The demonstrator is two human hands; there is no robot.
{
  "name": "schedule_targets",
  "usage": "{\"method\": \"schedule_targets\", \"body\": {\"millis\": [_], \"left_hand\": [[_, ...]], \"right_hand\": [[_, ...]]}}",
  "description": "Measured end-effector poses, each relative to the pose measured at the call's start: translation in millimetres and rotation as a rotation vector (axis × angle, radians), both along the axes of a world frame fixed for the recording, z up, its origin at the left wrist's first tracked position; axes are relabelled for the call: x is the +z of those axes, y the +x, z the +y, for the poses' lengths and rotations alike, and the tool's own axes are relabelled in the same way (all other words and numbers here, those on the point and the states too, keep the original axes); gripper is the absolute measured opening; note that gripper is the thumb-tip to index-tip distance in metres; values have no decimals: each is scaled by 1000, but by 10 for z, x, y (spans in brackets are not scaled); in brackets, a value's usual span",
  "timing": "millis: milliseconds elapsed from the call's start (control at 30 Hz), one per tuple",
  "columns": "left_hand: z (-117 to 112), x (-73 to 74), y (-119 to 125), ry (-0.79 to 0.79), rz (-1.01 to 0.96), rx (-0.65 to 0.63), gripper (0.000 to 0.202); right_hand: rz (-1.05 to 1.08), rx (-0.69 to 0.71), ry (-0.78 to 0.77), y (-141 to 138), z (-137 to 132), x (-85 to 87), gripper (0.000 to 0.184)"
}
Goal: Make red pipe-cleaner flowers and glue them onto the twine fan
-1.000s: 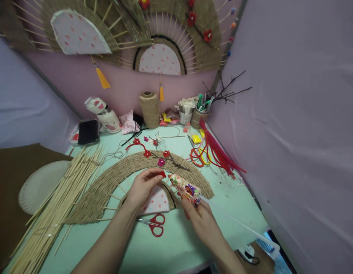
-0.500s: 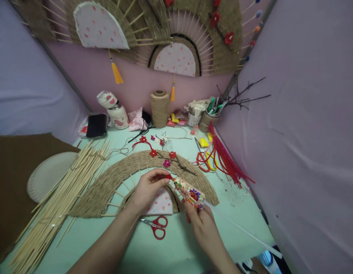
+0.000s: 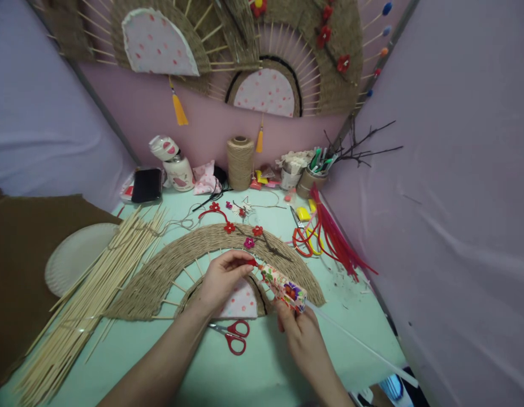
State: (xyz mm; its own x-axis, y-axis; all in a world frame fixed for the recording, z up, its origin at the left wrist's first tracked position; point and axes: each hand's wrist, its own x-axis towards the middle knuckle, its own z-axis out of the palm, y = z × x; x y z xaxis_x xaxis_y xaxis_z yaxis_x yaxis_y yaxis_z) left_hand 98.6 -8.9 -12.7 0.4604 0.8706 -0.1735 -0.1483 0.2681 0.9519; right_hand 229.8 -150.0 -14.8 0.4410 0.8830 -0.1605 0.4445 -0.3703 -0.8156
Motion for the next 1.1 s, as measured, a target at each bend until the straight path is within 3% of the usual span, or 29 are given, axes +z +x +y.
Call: {"method": "schedule_targets", "body": {"millis": [367, 600, 733, 867, 933, 1100], "left_hand": [[-21, -59, 32, -96, -61, 44, 20], [-30, 15, 19, -29, -6, 38, 19], [41, 241, -19, 116, 140, -14, 16], [297, 400, 86, 387, 252, -103, 17], [471, 366, 196, 527, 331, -154, 19], [791, 113, 446, 841, 536, -332, 24]], "right_hand": [[-26, -25, 0, -33, 25, 30, 54], [-35, -73, 54, -17, -10, 44, 48], [-70, -144, 80, 107, -107, 24, 44], [-107, -220, 80, 282, -255, -54, 46], [-118, -250, 74, 364, -338, -91, 46], [-128, -335, 62, 496, -529, -160, 47]]}}
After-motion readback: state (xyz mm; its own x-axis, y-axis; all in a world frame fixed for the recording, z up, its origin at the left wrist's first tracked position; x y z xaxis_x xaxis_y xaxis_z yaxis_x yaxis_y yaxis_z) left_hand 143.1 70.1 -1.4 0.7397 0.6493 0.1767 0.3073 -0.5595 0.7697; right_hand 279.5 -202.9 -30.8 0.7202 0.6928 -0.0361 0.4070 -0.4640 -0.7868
